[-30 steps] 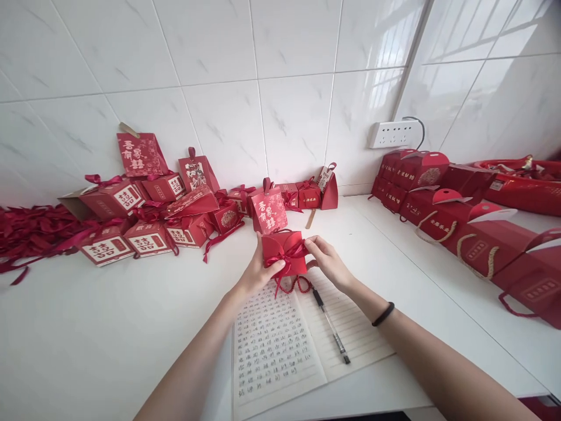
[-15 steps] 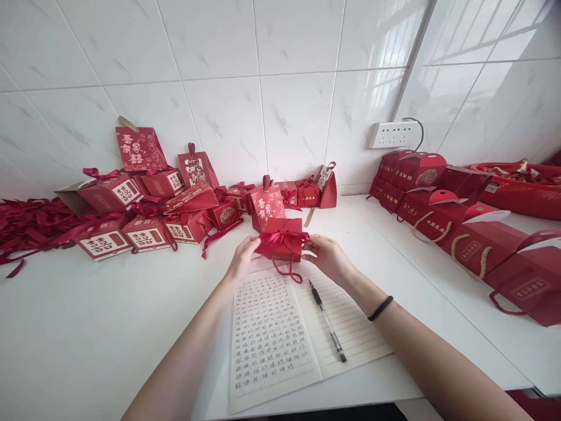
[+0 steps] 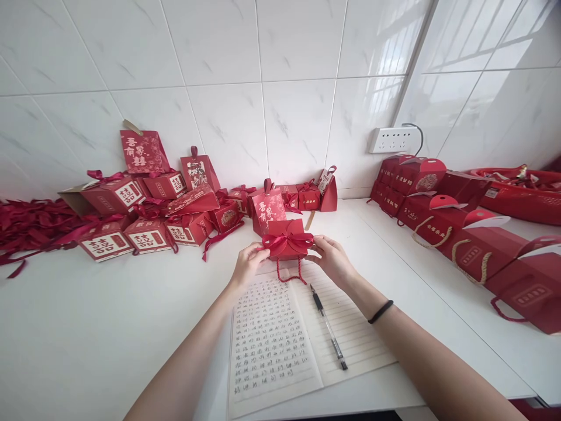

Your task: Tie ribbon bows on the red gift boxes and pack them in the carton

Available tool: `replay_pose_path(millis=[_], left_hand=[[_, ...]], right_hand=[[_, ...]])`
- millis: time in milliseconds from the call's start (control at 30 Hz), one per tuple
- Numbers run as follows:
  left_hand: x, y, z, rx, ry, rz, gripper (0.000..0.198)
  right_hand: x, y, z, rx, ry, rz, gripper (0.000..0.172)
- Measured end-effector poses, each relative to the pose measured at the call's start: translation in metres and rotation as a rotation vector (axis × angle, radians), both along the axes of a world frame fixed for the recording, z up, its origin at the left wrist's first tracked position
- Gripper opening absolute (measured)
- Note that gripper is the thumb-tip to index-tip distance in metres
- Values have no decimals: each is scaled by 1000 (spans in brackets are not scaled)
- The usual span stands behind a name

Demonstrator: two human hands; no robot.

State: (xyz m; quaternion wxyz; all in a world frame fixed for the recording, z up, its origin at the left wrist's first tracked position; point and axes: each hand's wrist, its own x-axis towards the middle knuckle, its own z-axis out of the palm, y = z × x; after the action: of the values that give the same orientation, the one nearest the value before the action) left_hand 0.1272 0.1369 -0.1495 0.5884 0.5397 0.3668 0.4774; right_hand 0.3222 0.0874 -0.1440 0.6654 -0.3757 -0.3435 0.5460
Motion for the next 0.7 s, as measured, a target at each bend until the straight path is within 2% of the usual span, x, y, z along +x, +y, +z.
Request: replay_pose_path(millis=[167, 267, 333, 400, 467, 567, 700], left_hand=[[1, 5, 5, -16, -118, 81, 22], [-16, 19, 13, -36, -267, 320, 19], [-34, 29, 22, -63, -372, 518, 15], [-50, 35, 31, -92, -458, 629, 11], [-58, 37, 41, -108, -527, 647, 12], [-56, 38, 64, -104, -585, 589, 18], [-42, 39, 119, -15, -578, 449, 16]], right_hand=[[8, 7, -2, -50, -3, -104, 21], [33, 13, -2, -75, 50, -329, 15], [54, 15, 1, -77, 92, -503, 19], [70, 15, 6, -66, 118, -598, 21], [77, 16, 14, -48, 123, -609, 21], [71, 23, 36, -4, 97, -552, 20], [49, 41, 90, 93, 14, -436, 19]])
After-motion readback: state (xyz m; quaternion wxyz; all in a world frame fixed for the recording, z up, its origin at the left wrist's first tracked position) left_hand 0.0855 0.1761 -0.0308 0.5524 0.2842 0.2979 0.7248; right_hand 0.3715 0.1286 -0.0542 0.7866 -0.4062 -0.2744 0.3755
